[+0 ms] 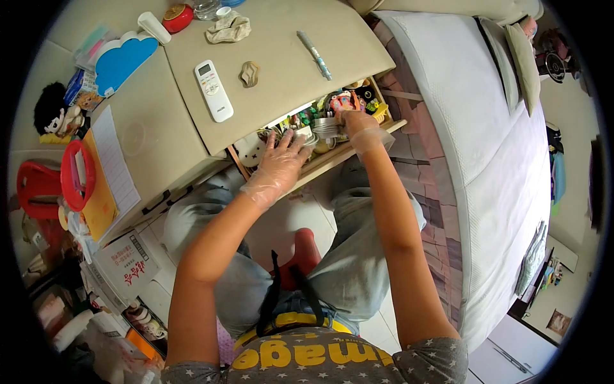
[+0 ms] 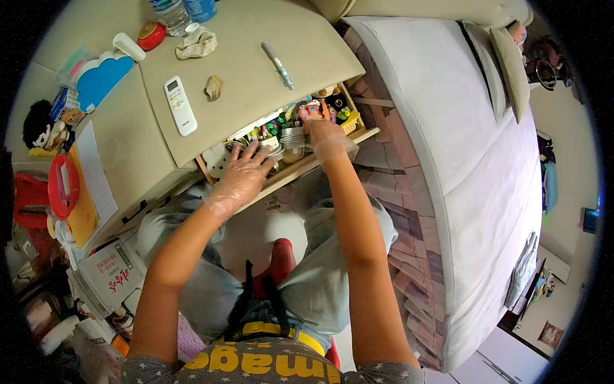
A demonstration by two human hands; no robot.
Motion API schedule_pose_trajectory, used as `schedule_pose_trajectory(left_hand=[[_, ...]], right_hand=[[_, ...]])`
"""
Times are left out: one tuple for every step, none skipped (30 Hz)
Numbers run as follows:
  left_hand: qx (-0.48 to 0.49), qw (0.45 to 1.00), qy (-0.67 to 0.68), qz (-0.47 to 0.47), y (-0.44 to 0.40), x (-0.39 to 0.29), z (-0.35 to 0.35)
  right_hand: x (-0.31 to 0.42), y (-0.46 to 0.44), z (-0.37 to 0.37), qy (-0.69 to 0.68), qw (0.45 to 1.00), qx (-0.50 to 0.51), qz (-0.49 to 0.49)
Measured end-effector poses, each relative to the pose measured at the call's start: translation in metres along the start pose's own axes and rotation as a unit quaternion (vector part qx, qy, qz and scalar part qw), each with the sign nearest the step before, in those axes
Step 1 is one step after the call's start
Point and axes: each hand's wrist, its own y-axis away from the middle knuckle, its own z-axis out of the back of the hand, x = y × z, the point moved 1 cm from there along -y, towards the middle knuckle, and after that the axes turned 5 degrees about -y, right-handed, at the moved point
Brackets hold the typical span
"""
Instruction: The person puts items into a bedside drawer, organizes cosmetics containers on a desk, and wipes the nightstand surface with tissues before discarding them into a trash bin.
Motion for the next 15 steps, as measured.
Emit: schedule_pose_trajectory(left_hand=[[-0.002, 1.000, -0.016, -0.001, 0.000, 0.000, -0.001], [-0.002, 1.000, -0.016, -0.001, 0.001, 0.001, -0.001], [0.009, 1.000, 0.004, -0.002, 0.002, 0.000, 0.005], [0.020, 1.000, 0.025, -0.003, 0.003, -0.001, 0.008], [0.019, 1.000, 0.025, -0.002, 0.002, -0.001, 0.008], [0.014, 0.999, 0.033, -0.006, 0.002, -0.002, 0.009], [0.008, 0.999, 0.040, -0.010, 0.003, -0.003, 0.010], [0.007, 0.999, 0.040, -0.010, 0.003, -0.003, 0.012], [-0.002, 0.999, 0.045, -0.025, 0.004, -0.004, 0.018], [-0.013, 0.998, 0.050, -0.040, 0.005, -0.005, 0.022], [-0.014, 0.998, 0.050, -0.040, 0.007, -0.007, 0.025], [-0.023, 0.998, 0.045, -0.043, 0.009, -0.010, 0.028], [-0.031, 0.998, 0.040, -0.045, 0.010, -0.011, 0.030], [-0.033, 0.998, 0.040, -0.046, 0.012, -0.013, 0.030], [-0.028, 0.998, 0.030, -0.039, 0.014, -0.015, 0.030]], right_hand=[[0.001, 0.002, 0.002, -0.006, 0.999, 0.028, -0.031], [0.001, 0.003, 0.004, -0.013, 0.996, 0.055, -0.063], [-0.001, 0.001, -0.002, -0.013, 0.996, 0.055, -0.063], [-0.003, -0.003, -0.011, -0.035, 0.998, 0.016, -0.055], [-0.008, -0.006, -0.018, -0.057, 0.997, -0.022, -0.048], [-0.008, -0.005, -0.017, -0.055, 0.997, -0.022, -0.046], [-0.007, -0.003, -0.015, -0.050, 0.998, -0.046, -0.012], [-0.008, -0.002, -0.013, -0.044, 0.996, -0.071, 0.022], [-0.013, -0.002, -0.012, -0.044, 0.996, -0.071, 0.022], [-0.023, -0.003, -0.009, -0.048, 0.993, -0.104, 0.015], [-0.032, -0.002, -0.006, -0.053, 0.989, -0.136, 0.008], [-0.038, 0.007, 0.003, -0.104, 0.978, -0.179, -0.016], [-0.040, 0.019, 0.018, -0.102, 0.979, -0.169, -0.044], [-0.044, 0.031, 0.029, -0.100, 0.980, -0.159, -0.072], [-0.063, 0.036, 0.013, -0.098, 0.980, -0.160, -0.072]])
